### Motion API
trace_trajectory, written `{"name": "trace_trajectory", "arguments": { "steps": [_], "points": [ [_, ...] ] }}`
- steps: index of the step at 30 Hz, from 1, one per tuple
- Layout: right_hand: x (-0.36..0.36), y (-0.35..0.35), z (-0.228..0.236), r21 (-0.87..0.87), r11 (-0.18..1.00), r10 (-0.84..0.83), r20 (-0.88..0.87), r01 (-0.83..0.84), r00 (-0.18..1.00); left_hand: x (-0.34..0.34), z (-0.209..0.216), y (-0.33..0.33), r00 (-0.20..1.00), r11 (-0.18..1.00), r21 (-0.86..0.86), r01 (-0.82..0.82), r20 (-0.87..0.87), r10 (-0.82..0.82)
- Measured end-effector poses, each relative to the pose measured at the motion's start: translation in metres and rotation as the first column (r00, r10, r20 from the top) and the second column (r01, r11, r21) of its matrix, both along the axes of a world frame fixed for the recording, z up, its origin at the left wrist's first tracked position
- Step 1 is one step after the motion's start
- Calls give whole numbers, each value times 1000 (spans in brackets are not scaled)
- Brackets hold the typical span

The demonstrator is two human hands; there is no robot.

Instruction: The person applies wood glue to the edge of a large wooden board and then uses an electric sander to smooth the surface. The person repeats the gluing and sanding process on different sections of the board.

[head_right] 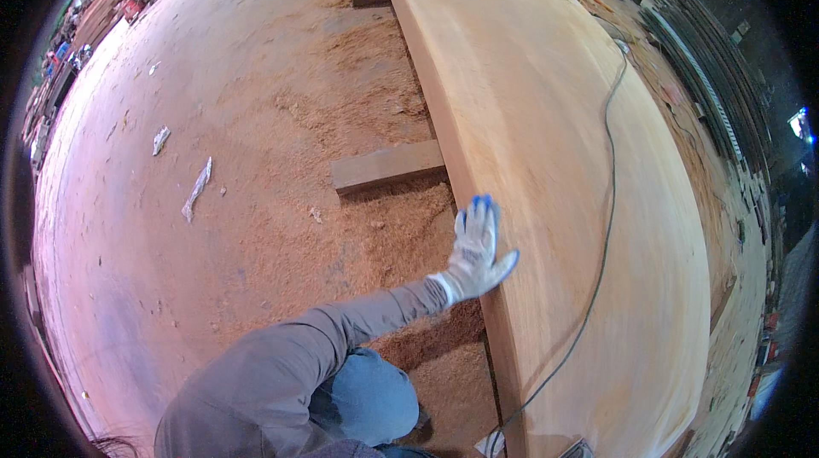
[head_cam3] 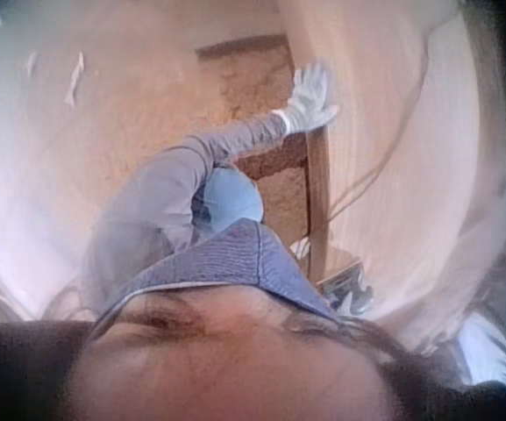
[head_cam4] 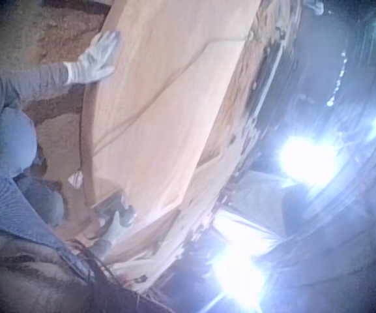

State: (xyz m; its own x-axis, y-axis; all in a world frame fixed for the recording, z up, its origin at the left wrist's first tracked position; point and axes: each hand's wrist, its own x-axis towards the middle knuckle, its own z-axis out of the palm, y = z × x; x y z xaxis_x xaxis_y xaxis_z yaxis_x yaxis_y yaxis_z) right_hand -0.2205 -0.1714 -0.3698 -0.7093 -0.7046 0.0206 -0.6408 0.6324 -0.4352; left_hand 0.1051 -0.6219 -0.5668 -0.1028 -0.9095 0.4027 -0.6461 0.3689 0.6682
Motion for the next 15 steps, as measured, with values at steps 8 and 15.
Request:
{"name": "trace_trajectory", "arguments": {
  "steps": [8, 15],
  "points": [
    [54, -68, 24, 101, 991, -88, -50, 93, 995, 45, -4, -141, 960, 926, 339, -169, -156, 233],
    [63, -131, 29, 70, 978, 191, 55, -195, 980, 82, 27, -190, 964, 871, 466, -157, -117, 237]
  ]
}}
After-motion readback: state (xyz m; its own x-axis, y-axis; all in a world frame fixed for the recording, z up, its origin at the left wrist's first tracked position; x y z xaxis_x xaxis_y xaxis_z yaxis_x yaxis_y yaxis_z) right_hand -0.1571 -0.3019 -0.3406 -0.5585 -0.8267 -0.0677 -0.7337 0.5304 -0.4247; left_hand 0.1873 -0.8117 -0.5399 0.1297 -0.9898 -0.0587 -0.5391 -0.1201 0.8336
